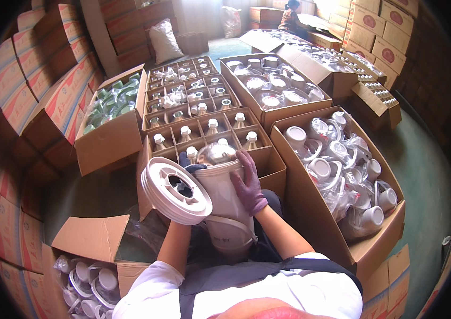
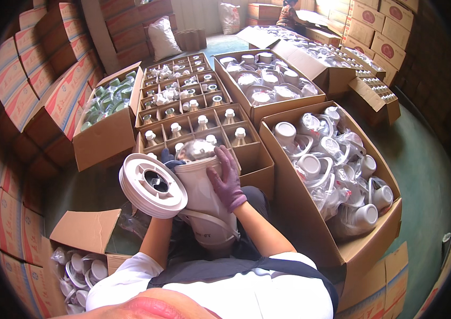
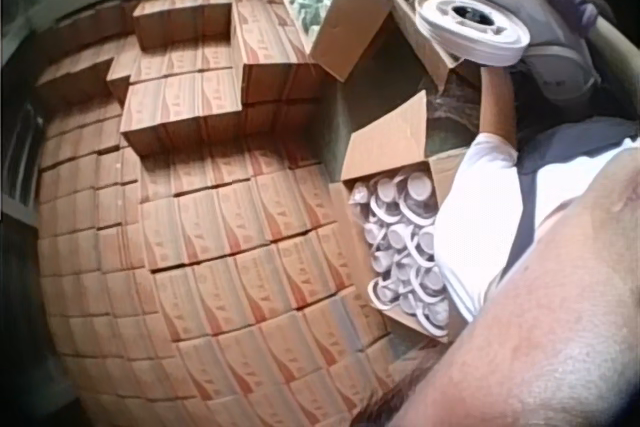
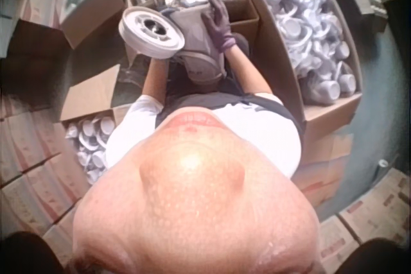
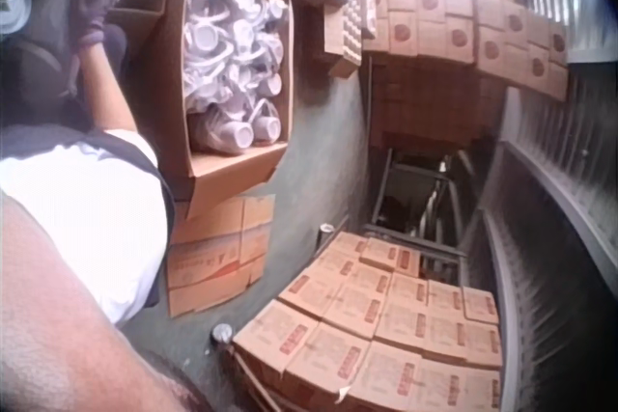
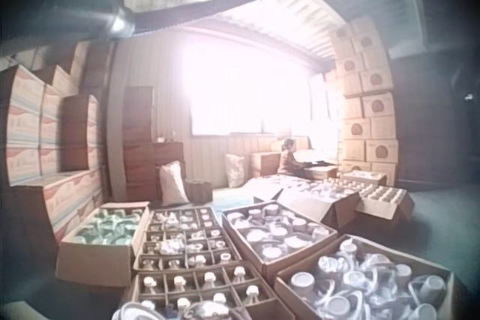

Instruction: The person assembles vacuum flasks by inserting the glass inner liners into the plastic outer shells, screwing on the base caps, and placing the finished flasks into protective plastic bags.

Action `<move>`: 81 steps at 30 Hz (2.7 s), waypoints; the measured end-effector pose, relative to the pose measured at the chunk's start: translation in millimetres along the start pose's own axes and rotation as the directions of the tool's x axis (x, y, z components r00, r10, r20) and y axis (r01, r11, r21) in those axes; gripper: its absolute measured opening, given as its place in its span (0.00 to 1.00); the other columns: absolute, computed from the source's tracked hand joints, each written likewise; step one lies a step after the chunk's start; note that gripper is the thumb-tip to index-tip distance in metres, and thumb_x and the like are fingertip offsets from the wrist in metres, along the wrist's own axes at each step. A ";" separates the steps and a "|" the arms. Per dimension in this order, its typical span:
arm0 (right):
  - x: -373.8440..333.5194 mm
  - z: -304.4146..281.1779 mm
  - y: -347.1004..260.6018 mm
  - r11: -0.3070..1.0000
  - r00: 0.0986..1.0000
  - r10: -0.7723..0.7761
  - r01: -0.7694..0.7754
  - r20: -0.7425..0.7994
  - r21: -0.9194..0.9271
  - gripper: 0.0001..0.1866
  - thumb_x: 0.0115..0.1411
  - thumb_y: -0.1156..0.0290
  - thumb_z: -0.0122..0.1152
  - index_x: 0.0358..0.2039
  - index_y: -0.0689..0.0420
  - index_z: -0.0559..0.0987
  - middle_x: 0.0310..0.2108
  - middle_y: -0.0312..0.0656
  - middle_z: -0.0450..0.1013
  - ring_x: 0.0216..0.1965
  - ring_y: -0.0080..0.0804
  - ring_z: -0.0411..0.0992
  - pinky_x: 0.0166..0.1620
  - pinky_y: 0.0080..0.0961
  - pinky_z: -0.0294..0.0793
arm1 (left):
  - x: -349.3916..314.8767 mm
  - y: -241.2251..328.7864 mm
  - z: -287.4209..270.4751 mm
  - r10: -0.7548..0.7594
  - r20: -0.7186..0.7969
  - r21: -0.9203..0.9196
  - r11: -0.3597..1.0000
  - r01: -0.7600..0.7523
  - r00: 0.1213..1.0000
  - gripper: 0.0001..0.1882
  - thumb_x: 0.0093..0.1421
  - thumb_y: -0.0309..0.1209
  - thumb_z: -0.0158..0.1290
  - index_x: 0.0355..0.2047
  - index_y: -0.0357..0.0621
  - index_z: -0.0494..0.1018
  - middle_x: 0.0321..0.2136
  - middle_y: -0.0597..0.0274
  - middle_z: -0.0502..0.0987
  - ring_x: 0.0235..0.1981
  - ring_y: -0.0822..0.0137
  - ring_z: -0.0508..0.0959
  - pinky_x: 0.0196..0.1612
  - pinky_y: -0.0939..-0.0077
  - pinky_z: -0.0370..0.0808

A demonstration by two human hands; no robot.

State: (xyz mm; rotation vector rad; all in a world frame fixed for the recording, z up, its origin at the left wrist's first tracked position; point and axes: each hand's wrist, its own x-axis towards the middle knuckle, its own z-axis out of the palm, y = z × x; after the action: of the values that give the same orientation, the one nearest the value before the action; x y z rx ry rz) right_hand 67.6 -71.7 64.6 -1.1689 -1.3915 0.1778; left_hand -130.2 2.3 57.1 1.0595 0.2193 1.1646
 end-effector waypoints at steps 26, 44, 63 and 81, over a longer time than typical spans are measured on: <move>5.0 -22.5 -7.8 0.687 0.840 0.485 -0.539 0.245 0.487 0.28 0.66 0.56 0.52 0.63 0.46 0.57 0.50 0.41 0.66 0.50 0.27 0.64 0.55 0.26 0.65 | 21.6 -13.3 22.5 0.330 0.084 0.742 0.608 -0.280 0.940 0.15 0.67 0.35 0.41 0.43 0.37 0.72 0.42 0.57 0.75 0.46 0.64 0.73 0.53 0.70 0.68; 185.1 -9.7 -73.7 0.849 -0.056 0.507 -0.143 0.860 -0.509 0.34 0.55 0.42 0.60 0.52 0.57 0.75 0.45 0.42 0.75 0.46 0.31 0.72 0.49 0.27 0.70 | 0.9 1.6 13.1 0.219 0.036 0.322 0.921 -0.218 0.975 0.22 0.67 0.35 0.45 0.58 0.35 0.64 0.58 0.48 0.67 0.58 0.55 0.67 0.63 0.57 0.63; 187.0 -2.7 -27.0 0.961 -0.143 0.156 -0.208 0.977 -0.184 0.32 0.48 0.75 0.67 0.56 0.54 0.70 0.53 0.40 0.71 0.54 0.30 0.68 0.56 0.30 0.67 | 47.2 61.1 -12.4 -0.074 -0.185 -0.423 0.906 -0.011 0.980 0.28 0.68 0.45 0.38 0.64 0.46 0.56 0.63 0.57 0.62 0.62 0.54 0.64 0.63 0.48 0.62; 169.1 -17.6 8.7 0.282 0.835 0.197 -0.551 0.514 0.786 0.37 0.66 0.40 0.38 0.65 0.55 0.56 0.59 0.45 0.63 0.58 0.39 0.65 0.60 0.36 0.64 | 109.3 85.0 27.8 0.511 0.311 0.836 0.253 -0.487 0.801 0.28 0.59 0.28 0.53 0.60 0.40 0.62 0.57 0.53 0.68 0.58 0.58 0.68 0.59 0.68 0.65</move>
State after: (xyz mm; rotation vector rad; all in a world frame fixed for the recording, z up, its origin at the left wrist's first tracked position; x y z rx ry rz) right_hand 130.5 42.4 174.1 -0.4389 -0.9295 1.4108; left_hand -119.5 77.0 176.5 2.2200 0.6070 1.7014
